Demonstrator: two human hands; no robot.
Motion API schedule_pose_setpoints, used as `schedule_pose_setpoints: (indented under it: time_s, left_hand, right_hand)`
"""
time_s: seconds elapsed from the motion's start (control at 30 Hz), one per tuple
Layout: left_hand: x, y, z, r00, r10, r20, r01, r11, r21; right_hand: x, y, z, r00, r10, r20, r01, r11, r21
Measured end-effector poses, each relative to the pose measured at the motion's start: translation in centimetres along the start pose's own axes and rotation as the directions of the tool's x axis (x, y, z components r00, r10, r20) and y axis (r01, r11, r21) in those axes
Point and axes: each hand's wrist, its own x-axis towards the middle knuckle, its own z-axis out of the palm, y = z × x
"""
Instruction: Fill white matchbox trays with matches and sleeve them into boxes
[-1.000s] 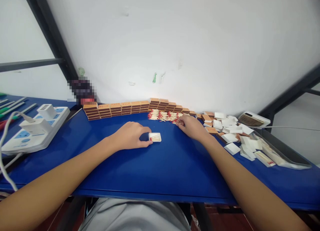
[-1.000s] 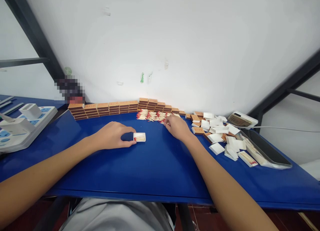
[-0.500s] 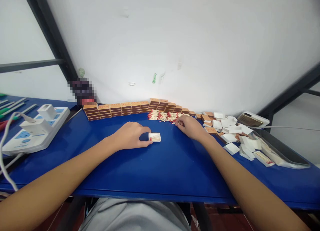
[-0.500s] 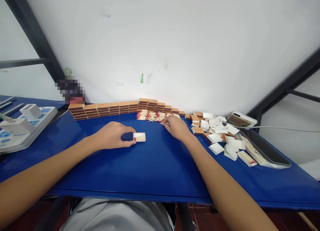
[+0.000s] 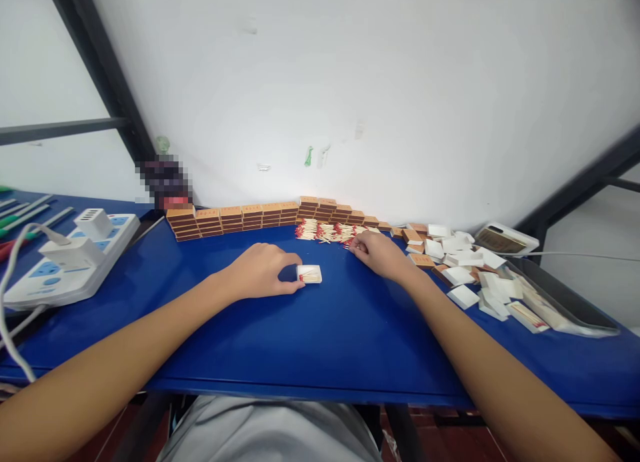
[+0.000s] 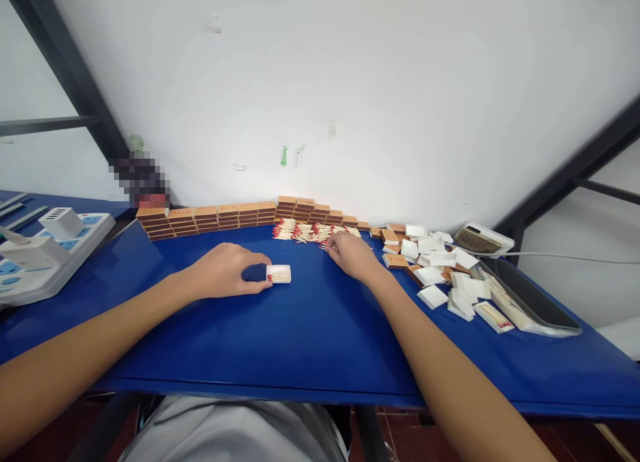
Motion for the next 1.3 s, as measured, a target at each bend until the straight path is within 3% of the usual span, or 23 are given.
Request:
schedule_pose_setpoints:
  time_s: [0.5, 0.73, 1.1, 1.3]
  left_hand:
    - [0.0, 0.2, -0.2, 1.000, -0.013, 0.021, 0.013, 1.000, -0.002]
    - [0.0, 0.3, -0.4, 0.999, -0.018, 0.032, 0.018, 1.000, 0.000]
    - [0.0, 0.3, -0.3, 1.000, -0.012, 0.027, 0.012, 1.000, 0.002]
    - [0.0, 0.2, -0.3, 1.000, -0.007, 0.021, 0.007, 1.000, 0.000]
  right_hand:
    - [-0.3, 1.1, -1.3, 0.999, -0.042, 0.017, 0.041, 0.999, 0.035]
    - [-0.4, 0.8, -1.4, 0.999, -0.007, -0.038, 0.008, 1.000, 0.018]
    - [-0.5, 0.9, -1.4, 0.995, 0.065, 0.074, -0.066, 0.998, 0.014]
    - [-0.5, 1.1, -1.3, 0.997, 0.061, 0.052, -0.062, 0.998, 0.021]
